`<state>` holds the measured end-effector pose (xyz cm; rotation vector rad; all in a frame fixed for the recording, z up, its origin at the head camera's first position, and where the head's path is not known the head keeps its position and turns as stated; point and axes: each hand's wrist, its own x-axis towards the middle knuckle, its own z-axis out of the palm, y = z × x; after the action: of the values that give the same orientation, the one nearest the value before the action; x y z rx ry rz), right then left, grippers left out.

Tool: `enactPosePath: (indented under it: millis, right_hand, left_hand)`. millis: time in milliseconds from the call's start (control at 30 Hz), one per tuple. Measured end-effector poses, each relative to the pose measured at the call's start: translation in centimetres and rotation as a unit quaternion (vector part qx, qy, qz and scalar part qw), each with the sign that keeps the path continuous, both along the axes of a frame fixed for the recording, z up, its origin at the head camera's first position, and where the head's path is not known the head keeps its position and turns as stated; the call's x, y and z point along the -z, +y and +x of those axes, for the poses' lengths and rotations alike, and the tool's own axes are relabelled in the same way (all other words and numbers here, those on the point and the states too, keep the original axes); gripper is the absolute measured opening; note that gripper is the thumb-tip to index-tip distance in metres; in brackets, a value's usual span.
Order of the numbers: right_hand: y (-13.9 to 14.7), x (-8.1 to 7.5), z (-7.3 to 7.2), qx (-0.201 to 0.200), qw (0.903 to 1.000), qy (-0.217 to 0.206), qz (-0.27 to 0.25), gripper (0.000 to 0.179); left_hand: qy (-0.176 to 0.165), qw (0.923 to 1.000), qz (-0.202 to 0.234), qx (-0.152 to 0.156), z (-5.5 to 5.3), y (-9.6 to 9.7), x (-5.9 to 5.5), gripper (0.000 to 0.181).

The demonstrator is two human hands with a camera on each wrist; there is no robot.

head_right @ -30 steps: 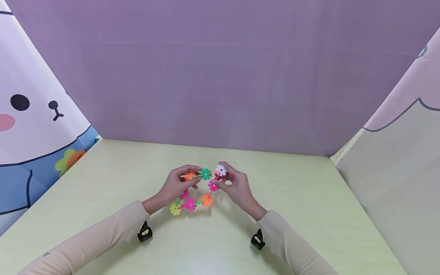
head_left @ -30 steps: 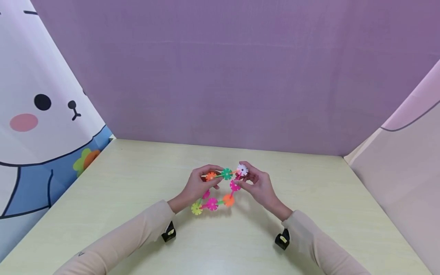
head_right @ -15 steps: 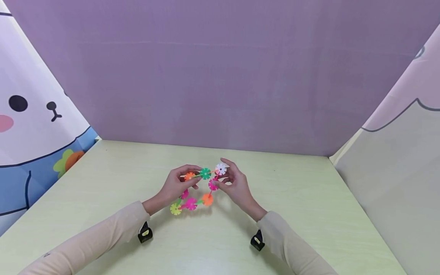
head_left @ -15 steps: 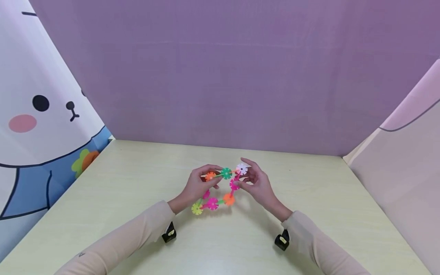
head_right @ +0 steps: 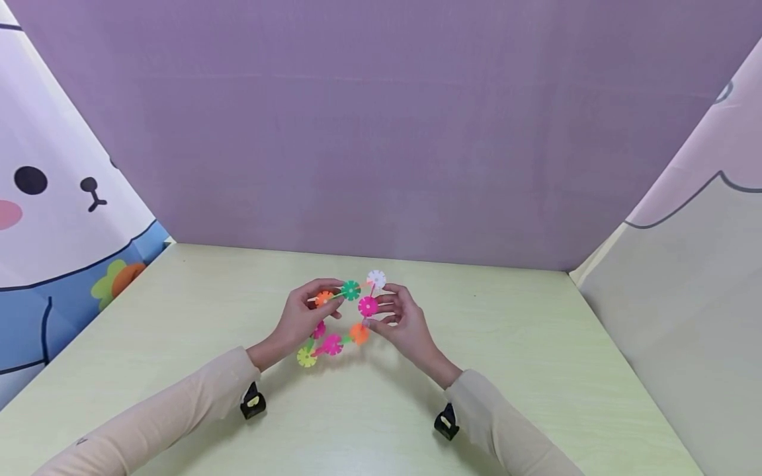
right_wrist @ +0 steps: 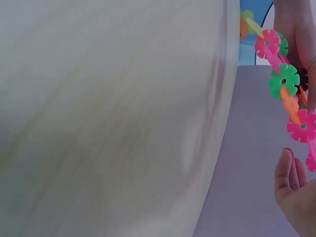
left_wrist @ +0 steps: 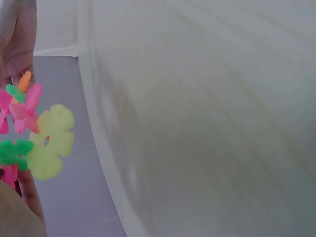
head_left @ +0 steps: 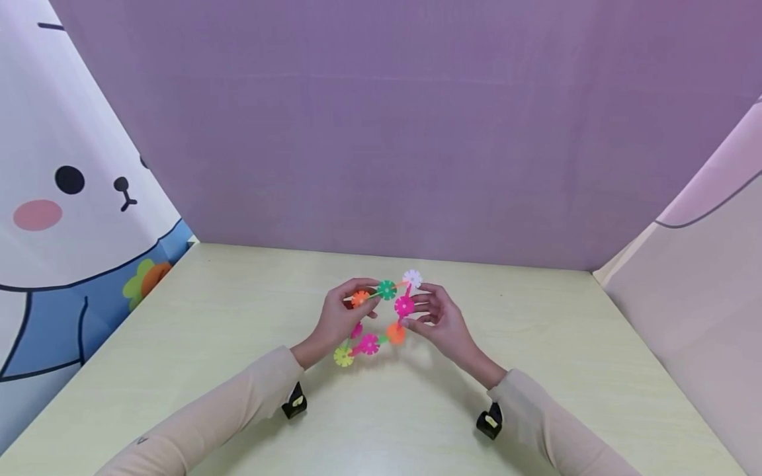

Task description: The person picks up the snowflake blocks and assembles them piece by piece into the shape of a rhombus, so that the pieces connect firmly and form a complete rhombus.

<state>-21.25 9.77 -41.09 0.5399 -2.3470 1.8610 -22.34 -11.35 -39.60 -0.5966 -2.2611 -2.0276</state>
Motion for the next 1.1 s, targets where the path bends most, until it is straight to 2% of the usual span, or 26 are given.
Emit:
enactPosePath:
  millis: [167,300,467,667,800,900,1100]
  right_hand:
    - [-0.3,0.2,0.4,-0.022,0.9997,0.007,-0.001,0.057]
    - [-0.7,0.2,0.9,-0.03,0.9994,0.015,0.0,0.054]
    - [-1.0,0.3,1.2,-0.025,0.9995,0.017,0.002,0.052]
    - [-0.8,0.3,1.3,-0.024,0.9994,0.025,0.003,0.051]
    - [-0.5,0.0,1.1,-0.02,0.9994,0.028,0.002,0.05]
    - [-0.2,-0.1,0.7,-0.024,0.9994,0.026,0.001,0.049]
    - [0.6,0.0,-0.4,-0.043,0.9986,0.021,0.022,0.047]
  left_hand:
    - [0.002,0.9999,0.003,-0.013,-0.9,0.1,1.3,0.028]
    - [0.009,0.9998,0.007,-0.017,-0.9,0.1,1.8,0.028]
    - [0.007,0.9998,0.009,-0.013,-0.7,0.1,1.8,0.028]
    - [-0.003,1.0,0.001,0.006,-0.3,-0.3,1.5,0.033]
    - [-0.014,0.9995,-0.023,0.017,0.5,-0.4,0.2,0.041]
    - [-0.018,0.9987,-0.038,0.029,0.8,-0.4,-0.3,0.049]
    - [-0.036,0.9961,-0.067,0.046,-0.5,-0.6,1.0,0.06]
